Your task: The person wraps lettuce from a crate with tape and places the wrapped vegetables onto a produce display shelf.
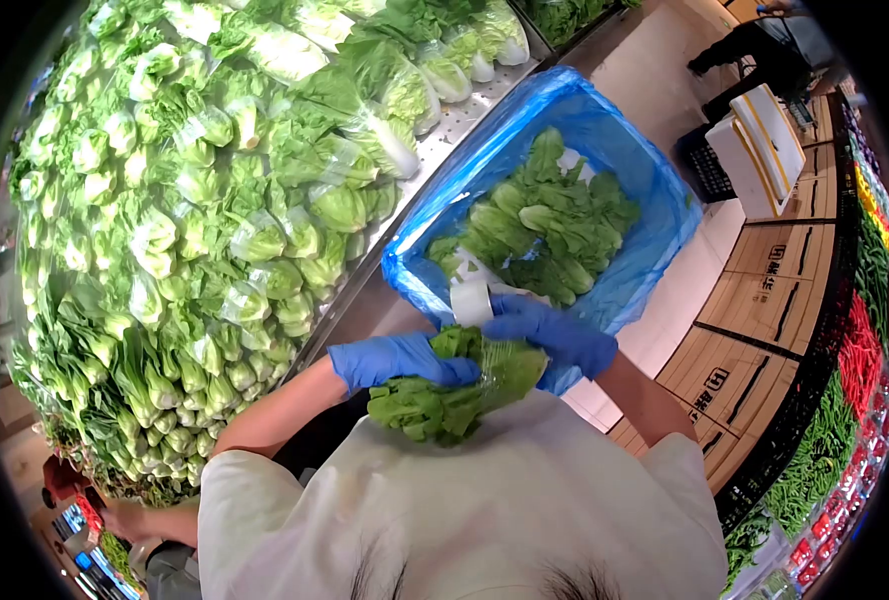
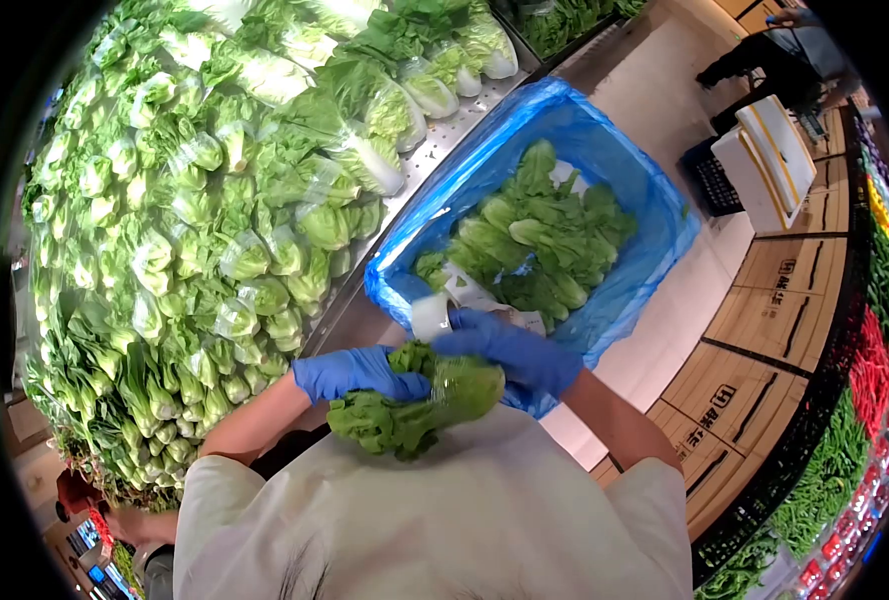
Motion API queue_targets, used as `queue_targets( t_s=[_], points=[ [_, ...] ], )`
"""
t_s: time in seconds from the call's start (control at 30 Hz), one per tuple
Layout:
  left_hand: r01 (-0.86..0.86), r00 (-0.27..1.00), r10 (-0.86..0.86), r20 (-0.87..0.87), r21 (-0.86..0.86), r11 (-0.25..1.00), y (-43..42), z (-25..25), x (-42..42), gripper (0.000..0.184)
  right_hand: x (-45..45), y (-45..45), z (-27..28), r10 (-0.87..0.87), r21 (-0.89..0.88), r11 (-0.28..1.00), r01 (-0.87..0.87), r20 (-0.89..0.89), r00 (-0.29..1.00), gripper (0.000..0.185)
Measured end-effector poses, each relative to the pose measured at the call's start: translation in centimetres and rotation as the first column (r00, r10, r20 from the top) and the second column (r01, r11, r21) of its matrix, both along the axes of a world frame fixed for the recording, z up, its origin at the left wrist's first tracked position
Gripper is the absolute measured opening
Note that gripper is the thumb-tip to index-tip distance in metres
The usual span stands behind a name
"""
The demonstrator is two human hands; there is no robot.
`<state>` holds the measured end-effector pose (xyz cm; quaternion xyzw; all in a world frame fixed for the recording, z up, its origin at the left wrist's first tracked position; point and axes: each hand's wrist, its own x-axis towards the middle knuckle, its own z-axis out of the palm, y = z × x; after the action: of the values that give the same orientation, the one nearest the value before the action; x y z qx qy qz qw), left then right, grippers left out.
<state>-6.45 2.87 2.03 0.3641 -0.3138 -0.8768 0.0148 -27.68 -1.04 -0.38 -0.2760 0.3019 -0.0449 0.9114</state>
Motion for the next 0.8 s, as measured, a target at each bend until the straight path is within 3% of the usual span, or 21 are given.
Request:
queue_targets(
  t_s=[0.07,0.1,0.17,0.2,0.23,0.3,0.37,0.43,0.47,0.5,0.57,0.6,0.63,0.73,0.8],
  points=[
    [-0.214,0.974,0.208,-0.091,-0.056,0.975,-0.5,-0.2,-0.3,0.039,0.7,-1.8,3.1,-0.08,0.059,0.995,0.075,0.085,0.993,0.05],
    [-0.213,0.974,0.207,-0.092,-0.061,0.975,-0.8,-0.5,-0.1,0.039,1.0,-2.6,4.1,-0.081,0.053,0.996,0.076,0.085,0.993,0.05],
    [-0.253,0.967,0.25,-0.055,-0.061,0.965,-1.2,-1.9,1.0,0.042,1.5,-3.6,5.6,-0.006,-0.214,0.977,0.003,-0.011,1.0,0.051],
    [-0.094,0.996,0.089,-0.03,-0.244,0.965,-2.2,-2.1,1.9,0.048,1.6,-3.6,6.6,0.026,-0.253,0.967,-0.027,-0.008,1.0,0.05],
    [-0.096,0.995,0.09,-0.032,-0.248,0.964,-2.2,-2.1,1.9,0.048,1.7,-3.4,7.2,0.027,-0.257,0.966,-0.029,-0.01,1.0,0.05],
    [-0.386,0.92,0.363,-0.146,-0.184,0.904,-2.1,-1.2,2.0,0.036,1.9,-2.9,7.9,0.048,-0.377,0.925,-0.047,-0.007,0.999,0.061],
    [-0.382,0.921,0.365,-0.137,-0.134,0.914,-1.8,-2.5,3.1,0.034,1.8,-2.2,7.9,0.065,-0.427,0.899,-0.101,-0.097,0.993,0.054],
    [-0.353,0.93,0.313,-0.193,-0.234,0.906,-1.7,-2.4,3.3,0.037,1.5,-1.4,8.3,0.055,-0.787,0.616,-0.03,0.005,0.998,0.045],
    [-0.331,0.922,0.299,-0.246,-0.098,0.939,-1.6,-2.7,3.4,0.049,1.3,-0.9,8.6,0.05,-0.766,0.64,-0.06,-0.037,0.998,0.036],
    [-0.335,0.92,0.303,-0.247,-0.099,0.937,-1.3,-2.7,3.2,0.049,0.8,-0.4,8.7,0.054,-0.767,0.639,-0.063,-0.037,0.998,0.036],
    [-0.505,0.788,0.585,-0.192,0.344,0.792,-0.2,-2.7,2.6,0.049,-0.1,0.7,8.8,0.085,-0.788,0.609,-0.084,-0.041,0.996,0.051],
    [-0.545,0.756,0.628,-0.183,0.354,0.76,0.1,-2.4,2.7,0.05,-0.3,1.4,9.0,0.023,-0.689,0.723,-0.053,-0.053,0.998,0.03],
    [-0.544,0.756,0.628,-0.184,0.358,0.759,0.3,-2.4,2.7,0.05,-0.7,1.9,8.9,0.022,-0.687,0.725,-0.055,-0.056,0.998,0.03],
    [-0.656,0.659,0.728,-0.189,0.33,0.679,0.5,-1.5,2.4,0.057,-2.2,2.8,8.0,0.064,-0.619,0.766,-0.172,-0.194,0.979,0.058],
    [-0.665,0.644,0.74,-0.192,0.338,0.666,0.6,-1.6,2.7,0.058,-2.7,3.2,7.2,0.04,-0.596,0.78,-0.192,-0.259,0.965,0.059]
  ],
)
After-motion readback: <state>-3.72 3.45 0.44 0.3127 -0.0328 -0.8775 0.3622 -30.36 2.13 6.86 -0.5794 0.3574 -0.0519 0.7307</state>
